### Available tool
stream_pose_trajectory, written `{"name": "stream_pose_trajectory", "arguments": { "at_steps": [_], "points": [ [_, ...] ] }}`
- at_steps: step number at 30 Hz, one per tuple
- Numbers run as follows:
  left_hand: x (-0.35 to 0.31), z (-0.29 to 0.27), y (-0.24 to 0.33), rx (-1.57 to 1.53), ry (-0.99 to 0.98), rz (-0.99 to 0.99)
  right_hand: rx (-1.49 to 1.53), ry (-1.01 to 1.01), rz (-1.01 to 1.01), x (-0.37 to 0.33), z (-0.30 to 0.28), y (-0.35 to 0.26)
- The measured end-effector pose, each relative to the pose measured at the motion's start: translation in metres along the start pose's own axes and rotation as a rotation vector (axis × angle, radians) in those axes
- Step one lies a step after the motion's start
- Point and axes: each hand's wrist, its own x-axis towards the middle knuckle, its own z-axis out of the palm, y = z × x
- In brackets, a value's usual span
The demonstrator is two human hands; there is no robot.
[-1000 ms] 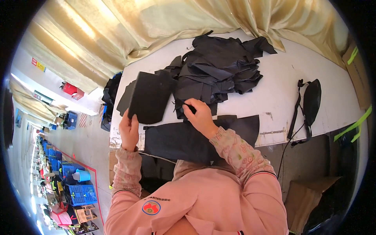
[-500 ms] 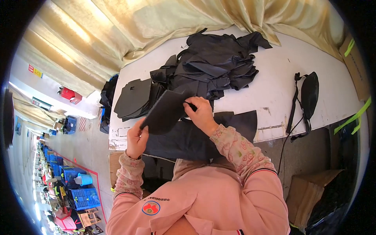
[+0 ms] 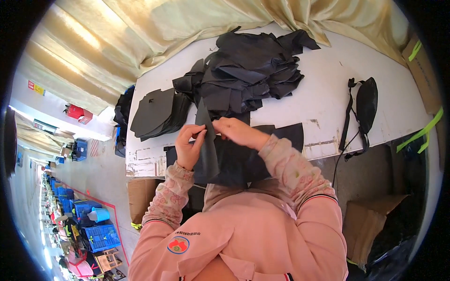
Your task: The worker is sorting and stacking precut black fabric components on a manufacturing workbench.
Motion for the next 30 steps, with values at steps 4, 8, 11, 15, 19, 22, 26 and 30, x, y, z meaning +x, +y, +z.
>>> {"name": "stream_pose_trajectory", "arguments": {
  "at_steps": [4,8,11,15,19,22,26,30],
  "points": [
    [0.003,0.009,-0.002,0.092,-0.041,0.097,0.38,-0.313,0.366,-0.017,-0.011,-0.065],
    [0.008,0.003,-0.005,0.079,-0.075,0.094,-0.015,-0.278,0.32,-0.013,-0.031,-0.034],
    [0.005,-0.029,-0.014,-0.289,0.074,-0.303,-0.315,-0.18,0.299,-0.022,-0.071,-0.006],
    [0.0,-0.107,-0.039,-0.176,0.341,-0.384,-0.469,-0.204,0.292,-0.053,-0.126,0.049],
    [-0.043,-0.189,-0.103,0.08,0.358,-0.587,-0.545,-0.125,0.395,-0.076,-0.138,0.058],
    [-0.057,-0.197,-0.126,0.866,-0.117,-0.278,-0.546,-0.06,0.307,-0.078,-0.128,0.055],
    [-0.008,-0.08,-0.093,0.283,-0.373,-0.342,-0.573,0.009,0.324,-0.087,-0.12,0.047],
    [0.04,0.033,-0.059,-0.049,-0.753,-0.21,-0.761,0.004,0.24,-0.084,-0.105,0.021]
  ]
}}
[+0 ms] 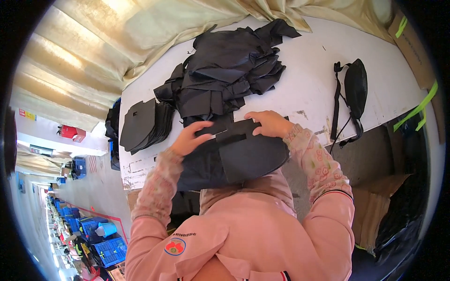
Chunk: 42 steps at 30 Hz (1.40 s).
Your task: The worker is sorting and stacking precut black fabric components on a manufacturing workbench.
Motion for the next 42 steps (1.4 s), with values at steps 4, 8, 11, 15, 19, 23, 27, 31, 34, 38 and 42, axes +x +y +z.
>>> {"name": "stream_pose_trajectory", "arguments": {
  "at_steps": [4,8,11,15,19,23,27,31,34,38,42],
  "points": [
    [0.068,0.034,0.001,-0.347,-0.338,-0.063,-0.052,0.031,-0.048,-0.001,-0.001,-0.025],
    [0.093,0.04,0.006,-0.245,-0.67,-0.143,-0.164,0.092,-0.09,-0.008,0.003,-0.032],
    [0.095,0.045,0.009,-0.277,-0.746,-0.274,-0.267,0.153,-0.078,-0.014,0.008,-0.031],
    [0.09,0.049,-0.002,-0.382,-0.714,-0.171,-0.364,0.176,-0.103,-0.016,0.014,-0.04],
    [0.091,0.05,-0.005,-0.457,-0.749,-0.183,-0.428,0.225,-0.129,-0.019,0.017,-0.043],
    [0.091,0.053,-0.009,-0.536,-0.749,-0.23,-0.452,0.246,-0.137,-0.02,0.017,-0.044],
    [0.089,0.06,-0.014,-0.571,-0.531,-0.151,-0.492,0.246,-0.076,-0.019,0.019,-0.044],
    [0.079,0.049,0.004,0.271,0.201,0.273,-0.57,0.407,-0.09,-0.023,0.027,-0.03],
    [0.078,0.028,-0.018,0.788,0.518,0.312,-0.387,0.285,-0.069,-0.026,0.044,-0.024],
    [0.066,-0.005,-0.085,0.804,0.293,-0.022,-0.396,0.267,-0.062,-0.022,0.074,-0.008],
    [0.068,-0.021,-0.061,0.342,0.283,0.029,-0.341,0.276,-0.038,-0.026,0.07,0.0]
  ]
}}
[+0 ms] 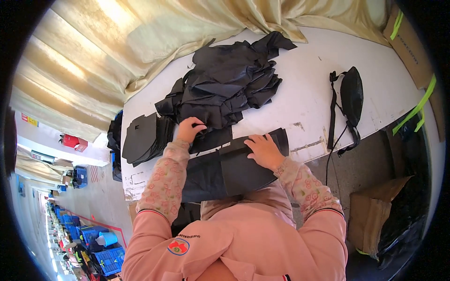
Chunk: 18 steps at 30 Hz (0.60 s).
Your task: The worker is sorting and stacking precut black fabric components on a manufacturing workbench.
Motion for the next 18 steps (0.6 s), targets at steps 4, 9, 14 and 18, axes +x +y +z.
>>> {"name": "stream_pose_trajectory", "arguments": {
  "at_steps": [4,9,14,18],
  "points": [
    [0.001,-0.058,0.043,-0.695,0.364,-0.077,0.155,0.082,-0.087,0.021,-0.023,-0.006],
    [-0.027,-0.137,0.067,-1.299,0.553,0.14,0.644,0.183,-0.075,0.067,-0.057,-0.049],
    [-0.04,-0.191,0.112,-1.442,0.659,0.302,0.905,0.13,-0.07,0.105,-0.067,-0.084],
    [-0.053,-0.223,0.127,-1.643,0.266,0.642,0.922,0.159,-0.2,0.128,-0.091,-0.119]
  ]
}}
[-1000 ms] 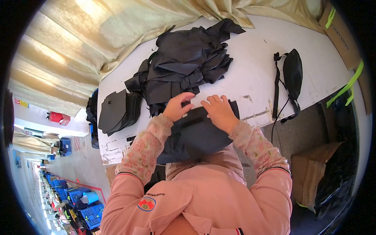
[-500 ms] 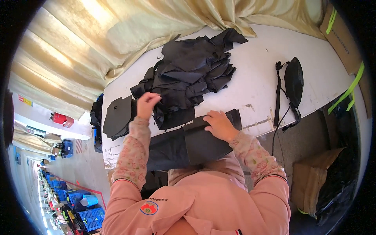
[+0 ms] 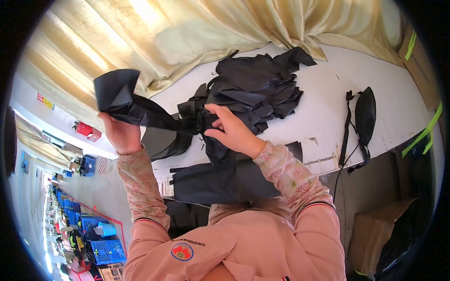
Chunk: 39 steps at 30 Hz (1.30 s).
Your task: The worker is sorting and stacking precut black fabric components on a manufacturing workbench.
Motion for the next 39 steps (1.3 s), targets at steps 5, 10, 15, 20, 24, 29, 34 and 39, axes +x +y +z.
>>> {"name": "stream_pose_trajectory", "arguments": {
  "at_steps": [5,10,15,20,24,29,34,39],
  "points": [
    [0.023,0.034,0.032,0.026,-0.266,0.02,0.02,0.003,-0.251,0.042,0.004,-0.059],
    [0.025,0.07,0.021,0.176,0.0,0.149,0.014,-0.113,-0.386,0.06,0.016,-0.093],
    [0.016,0.053,0.01,0.346,0.183,-0.002,-0.152,0.112,-0.755,0.068,0.031,-0.163],
    [0.015,0.044,-0.017,0.338,0.103,-0.135,-0.341,0.186,-0.871,0.088,0.021,-0.187],
    [-0.001,0.025,-0.035,0.459,0.299,-0.068,-0.452,0.313,-0.739,0.099,0.009,-0.186],
    [-0.052,0.024,-0.07,0.892,0.133,-0.025,-0.644,0.349,-0.513,0.1,0.0,-0.174],
    [-0.078,0.011,-0.097,1.144,0.207,-0.147,-0.678,0.368,-0.586,0.102,0.006,-0.168],
    [-0.093,-0.007,-0.095,1.128,0.331,-0.264,-0.682,0.52,-0.691,0.11,-0.023,-0.159]
  ]
}}
